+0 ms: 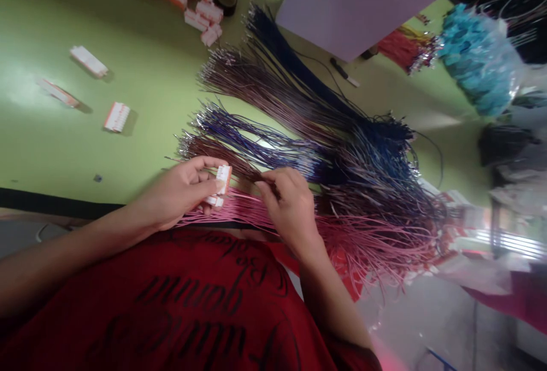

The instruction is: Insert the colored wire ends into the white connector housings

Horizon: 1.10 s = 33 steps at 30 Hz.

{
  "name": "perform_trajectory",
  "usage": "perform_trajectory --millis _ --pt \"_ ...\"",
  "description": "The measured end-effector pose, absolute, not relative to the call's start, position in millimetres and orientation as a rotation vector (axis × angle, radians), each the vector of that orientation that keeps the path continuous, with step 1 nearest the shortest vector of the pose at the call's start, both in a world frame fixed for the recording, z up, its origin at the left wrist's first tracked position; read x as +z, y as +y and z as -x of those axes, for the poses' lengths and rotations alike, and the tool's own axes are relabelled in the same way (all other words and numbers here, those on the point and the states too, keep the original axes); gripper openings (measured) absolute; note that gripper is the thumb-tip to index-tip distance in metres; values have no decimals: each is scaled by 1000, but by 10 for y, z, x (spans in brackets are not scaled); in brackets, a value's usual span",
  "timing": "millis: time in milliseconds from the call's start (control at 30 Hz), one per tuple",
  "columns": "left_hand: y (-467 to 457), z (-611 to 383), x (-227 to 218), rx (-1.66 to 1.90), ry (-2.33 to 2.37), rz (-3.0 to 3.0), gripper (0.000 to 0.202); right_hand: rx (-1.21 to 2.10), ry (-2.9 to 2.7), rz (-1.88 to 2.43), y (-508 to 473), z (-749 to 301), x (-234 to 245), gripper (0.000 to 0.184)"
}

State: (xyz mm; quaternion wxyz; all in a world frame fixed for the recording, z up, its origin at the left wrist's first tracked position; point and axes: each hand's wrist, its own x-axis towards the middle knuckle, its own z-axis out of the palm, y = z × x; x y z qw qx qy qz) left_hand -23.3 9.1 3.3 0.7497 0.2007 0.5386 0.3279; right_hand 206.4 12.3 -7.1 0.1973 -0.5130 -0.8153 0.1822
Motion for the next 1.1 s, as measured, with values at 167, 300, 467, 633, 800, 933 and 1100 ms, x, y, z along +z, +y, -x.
perform_trajectory --millis 167,300,467,633,800,933,1100 --pt "107 242 6 672 1131 -461 52 352 -2328 1450 197 -2348 -123 18" --pt "88 204 1 630 1086 -475 52 269 -2314 1405 146 -2381 -194 12" --pt "34 252 7 589 1050 -521 47 384 -2214 1408 96 -2501 -182 18" --pt "7 256 1 440 952 -595 39 789 -1868 1414 -84 -2493 354 7" --pt "98 193 -36 511 999 -628 46 1741 -1777 864 13 -1862 561 14" --pt "179 246 -40 603 1093 -572 55 1864 -1294 1163 277 -1718 295 41" --pt "260 259 -17 657 1107 -482 54 1506 -1514 1515 385 -1861 53 29"
